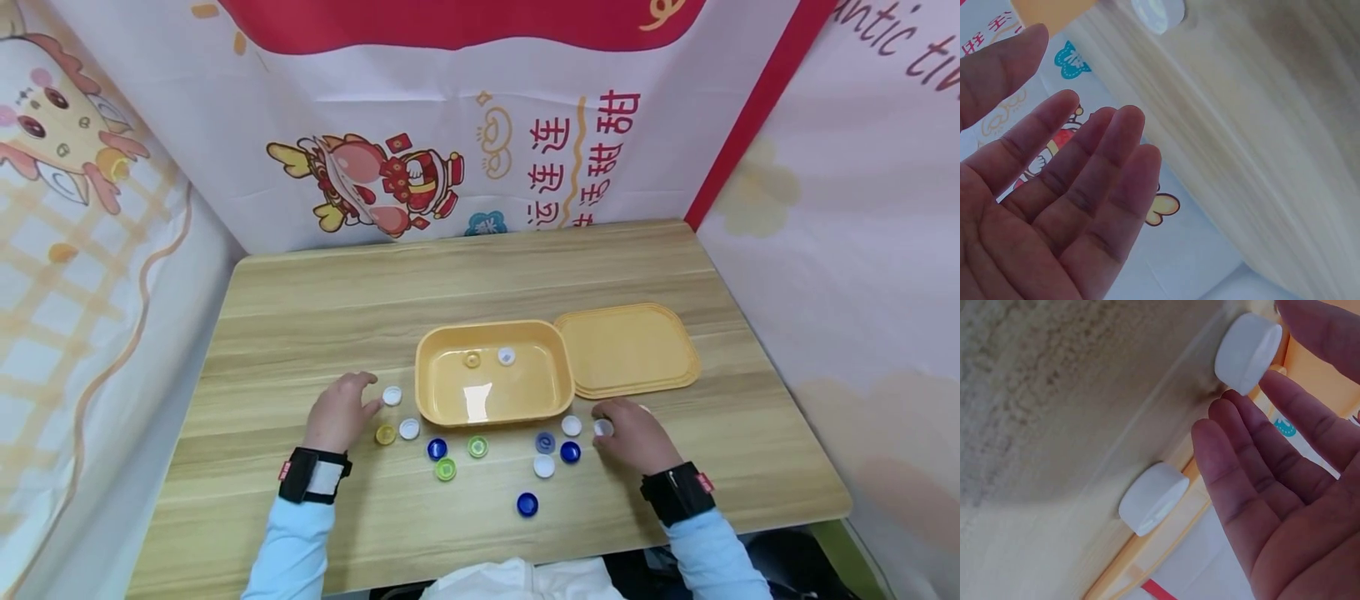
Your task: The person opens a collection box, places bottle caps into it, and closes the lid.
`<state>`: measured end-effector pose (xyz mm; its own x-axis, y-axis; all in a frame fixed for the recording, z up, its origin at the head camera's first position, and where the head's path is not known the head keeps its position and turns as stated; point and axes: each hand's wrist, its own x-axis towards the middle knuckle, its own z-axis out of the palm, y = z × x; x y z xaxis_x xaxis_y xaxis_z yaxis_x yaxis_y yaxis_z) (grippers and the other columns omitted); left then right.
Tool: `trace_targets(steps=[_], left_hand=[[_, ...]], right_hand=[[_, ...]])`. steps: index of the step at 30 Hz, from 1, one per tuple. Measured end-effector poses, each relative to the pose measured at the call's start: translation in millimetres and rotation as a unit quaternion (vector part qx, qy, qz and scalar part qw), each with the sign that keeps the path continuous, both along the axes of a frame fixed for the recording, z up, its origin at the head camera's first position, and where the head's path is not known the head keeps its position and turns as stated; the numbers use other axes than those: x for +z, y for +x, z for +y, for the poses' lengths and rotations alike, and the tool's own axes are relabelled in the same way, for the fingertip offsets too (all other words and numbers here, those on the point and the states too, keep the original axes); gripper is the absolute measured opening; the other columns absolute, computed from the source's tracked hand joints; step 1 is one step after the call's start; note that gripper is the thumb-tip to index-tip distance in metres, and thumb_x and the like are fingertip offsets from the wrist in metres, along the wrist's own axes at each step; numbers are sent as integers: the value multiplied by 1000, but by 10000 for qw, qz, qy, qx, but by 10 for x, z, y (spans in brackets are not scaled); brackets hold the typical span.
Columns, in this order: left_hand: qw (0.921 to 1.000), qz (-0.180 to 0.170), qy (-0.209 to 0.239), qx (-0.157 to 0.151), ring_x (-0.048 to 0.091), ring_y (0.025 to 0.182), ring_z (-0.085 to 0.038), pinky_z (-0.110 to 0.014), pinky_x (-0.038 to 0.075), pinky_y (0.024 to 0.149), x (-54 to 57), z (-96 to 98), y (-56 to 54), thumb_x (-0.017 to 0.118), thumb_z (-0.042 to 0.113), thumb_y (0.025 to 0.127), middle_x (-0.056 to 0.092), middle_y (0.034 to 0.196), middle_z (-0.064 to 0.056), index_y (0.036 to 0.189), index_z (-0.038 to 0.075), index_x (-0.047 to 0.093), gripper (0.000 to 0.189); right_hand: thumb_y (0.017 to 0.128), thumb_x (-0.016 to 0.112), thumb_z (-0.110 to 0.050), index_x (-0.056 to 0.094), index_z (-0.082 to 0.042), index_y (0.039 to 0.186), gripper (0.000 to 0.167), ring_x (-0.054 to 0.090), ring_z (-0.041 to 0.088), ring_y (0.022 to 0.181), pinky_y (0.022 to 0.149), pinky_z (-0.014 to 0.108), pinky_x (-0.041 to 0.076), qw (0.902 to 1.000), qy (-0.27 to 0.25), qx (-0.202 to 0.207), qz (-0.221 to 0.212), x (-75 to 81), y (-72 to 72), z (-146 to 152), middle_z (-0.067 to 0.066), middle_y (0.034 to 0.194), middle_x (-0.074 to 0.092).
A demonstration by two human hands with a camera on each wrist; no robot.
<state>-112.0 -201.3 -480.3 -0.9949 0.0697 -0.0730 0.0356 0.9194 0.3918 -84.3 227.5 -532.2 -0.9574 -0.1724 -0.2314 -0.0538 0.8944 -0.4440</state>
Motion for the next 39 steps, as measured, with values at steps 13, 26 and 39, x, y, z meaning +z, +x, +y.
trace_targets(steps=[13, 26, 39], left_hand=[[9992, -335, 207, 30, 61, 104, -37, -51, 51, 85, -143, 81, 69, 73, 14, 87, 63, 116, -22, 119, 1, 64, 36], [9994, -233, 229, 137, 63, 98, -35, -50, 52, 82, -191, -12, 105, 75, 15, 86, 65, 111, -21, 116, 1, 66, 35], [9986, -405, 285, 203, 62, 104, -38, -51, 51, 85, -226, -38, 138, 75, 13, 86, 64, 115, -23, 118, 1, 65, 36]], right_hand=[[74, 81, -7, 70, -7, 102, 31, 60, 29, 94, 83, 49, 50, 10000, 83, -24, -12, 9, -6, -26, 8, 101, 61], [73, 79, -4, 69, -10, 94, 25, 60, 25, 90, 82, 47, 51, 9999, -46, -39, -131, 70, -54, -73, 5, 96, 60], [77, 79, -4, 69, -1, 103, 28, 62, 31, 95, 84, 48, 51, 9958, 1, 453, 801, 524, -230, -153, 12, 102, 63]])
